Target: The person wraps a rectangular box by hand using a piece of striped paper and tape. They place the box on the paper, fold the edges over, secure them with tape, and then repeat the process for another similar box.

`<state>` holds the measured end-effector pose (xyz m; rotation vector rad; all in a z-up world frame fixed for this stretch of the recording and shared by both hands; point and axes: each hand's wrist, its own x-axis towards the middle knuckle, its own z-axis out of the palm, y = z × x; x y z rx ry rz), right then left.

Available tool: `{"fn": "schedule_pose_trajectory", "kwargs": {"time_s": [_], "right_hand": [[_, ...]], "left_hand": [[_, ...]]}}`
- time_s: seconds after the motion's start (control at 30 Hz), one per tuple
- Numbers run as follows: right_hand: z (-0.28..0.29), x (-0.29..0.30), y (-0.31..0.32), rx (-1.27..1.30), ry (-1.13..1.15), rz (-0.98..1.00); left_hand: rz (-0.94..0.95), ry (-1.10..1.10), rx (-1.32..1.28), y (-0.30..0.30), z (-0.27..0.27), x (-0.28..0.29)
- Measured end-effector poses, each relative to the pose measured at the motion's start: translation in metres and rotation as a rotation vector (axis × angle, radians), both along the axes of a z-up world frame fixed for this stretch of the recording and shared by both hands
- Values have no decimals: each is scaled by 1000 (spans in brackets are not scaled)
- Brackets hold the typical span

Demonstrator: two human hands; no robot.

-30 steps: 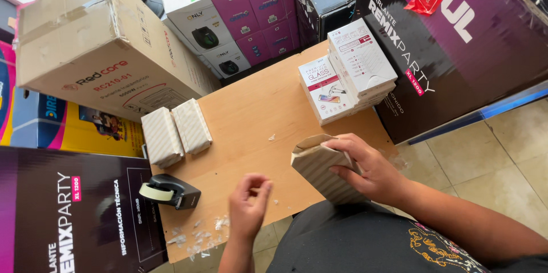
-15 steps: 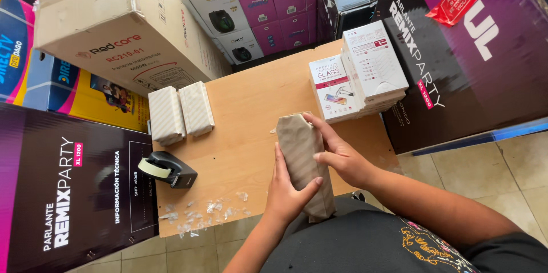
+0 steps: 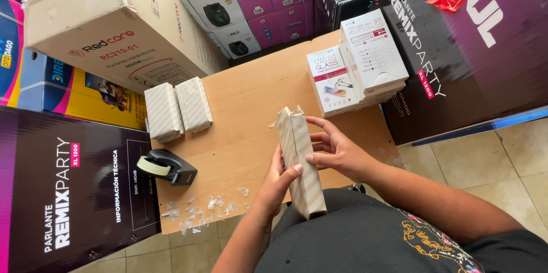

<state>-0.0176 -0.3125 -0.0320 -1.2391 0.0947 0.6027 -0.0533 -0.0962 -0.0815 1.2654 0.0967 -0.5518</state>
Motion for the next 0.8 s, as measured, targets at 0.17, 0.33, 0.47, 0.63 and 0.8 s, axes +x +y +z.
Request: {"fn": "schedule_pose_trajectory", "kwargs": {"time_s": [0.17, 0.33, 0.47, 0.63, 0.8], "right_hand": [[-5, 1, 5, -3, 69, -43], [-15, -5, 10, -1, 61, -58], [-17, -10, 13, -3, 38, -26], [-12, -10, 13, -2, 56, -17], [-21, -8, 14, 7, 32, -68]], "left_hand": [[-64, 76, 20, 7, 2, -1], [-52, 88, 67, 4, 12, -2], [-1, 51, 179, 3, 33, 1], [79, 15, 116, 9, 40, -3], [197, 9, -6, 16, 36, -2]]}}
